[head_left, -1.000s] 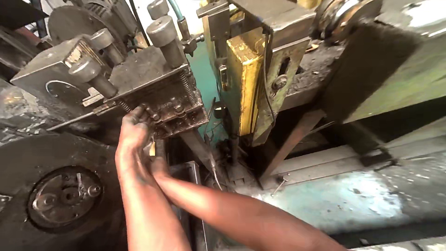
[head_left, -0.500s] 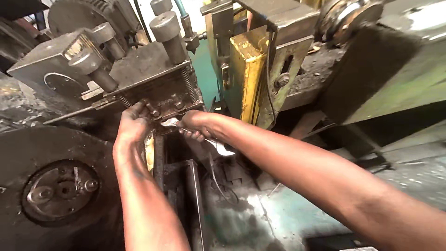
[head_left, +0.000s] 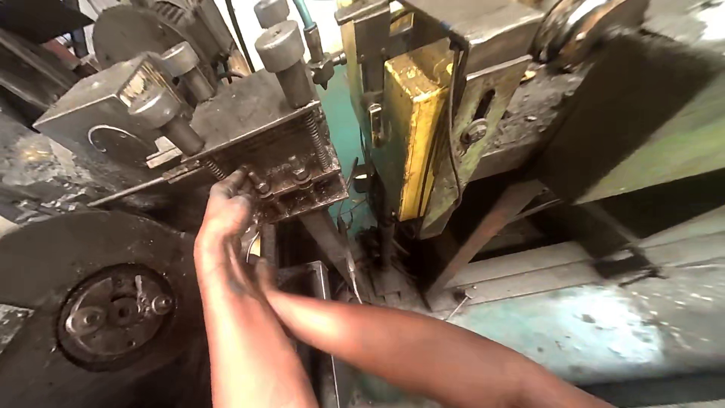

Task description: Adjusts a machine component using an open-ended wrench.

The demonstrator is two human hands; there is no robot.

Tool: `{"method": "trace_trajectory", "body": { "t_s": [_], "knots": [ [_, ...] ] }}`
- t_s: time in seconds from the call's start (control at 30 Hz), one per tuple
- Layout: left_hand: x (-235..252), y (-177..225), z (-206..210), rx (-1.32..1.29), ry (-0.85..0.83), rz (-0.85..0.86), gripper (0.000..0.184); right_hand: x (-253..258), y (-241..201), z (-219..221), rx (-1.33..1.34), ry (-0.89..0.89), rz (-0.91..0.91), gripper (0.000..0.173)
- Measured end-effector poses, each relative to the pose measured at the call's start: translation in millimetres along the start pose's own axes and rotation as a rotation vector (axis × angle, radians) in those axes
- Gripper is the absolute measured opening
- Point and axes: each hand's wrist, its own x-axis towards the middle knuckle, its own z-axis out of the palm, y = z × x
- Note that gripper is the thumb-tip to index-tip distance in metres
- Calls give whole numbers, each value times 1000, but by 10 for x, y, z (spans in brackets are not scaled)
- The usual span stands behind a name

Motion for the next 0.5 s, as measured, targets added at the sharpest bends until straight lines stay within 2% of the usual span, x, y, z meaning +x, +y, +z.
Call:
{"method": "trace_trajectory", "body": {
  "t_s": [0.07, 0.17, 0.23, 0.27, 0.33, 0.4, 0.43, 0.5],
  "knots": [
    [12, 26, -10, 52, -22, -12, 41, -421, -67, -413, 65, -53, 56, 29],
    [37, -16, -23, 58, -27, 4, 40, -571, -20, -930, 168, -125, 61, 29],
    [43, -41, -11, 37, -16, 21, 39, -658, -59, -1319, 203, -133, 1, 26],
    [38, -63, 6, 29, -4, 31, 39, -724, 77, -1500, 186, -118, -56, 28],
    [30, -90, 21, 12, 12, 45, 41, -954, 588, -1817, 53, -39, -41, 32],
    [87, -86, 12, 19, 16, 45, 43, -1175, 950, -2074, -181, 15, 143, 35],
    [95, -90, 17, 24, 17, 39, 43, -1237, 1004, -2155, -307, 4, 205, 38],
    [70, -84, 34, 29, 28, 28, 44, -1245, 856, -2229, -495, -33, 174, 39]
  ]
}}
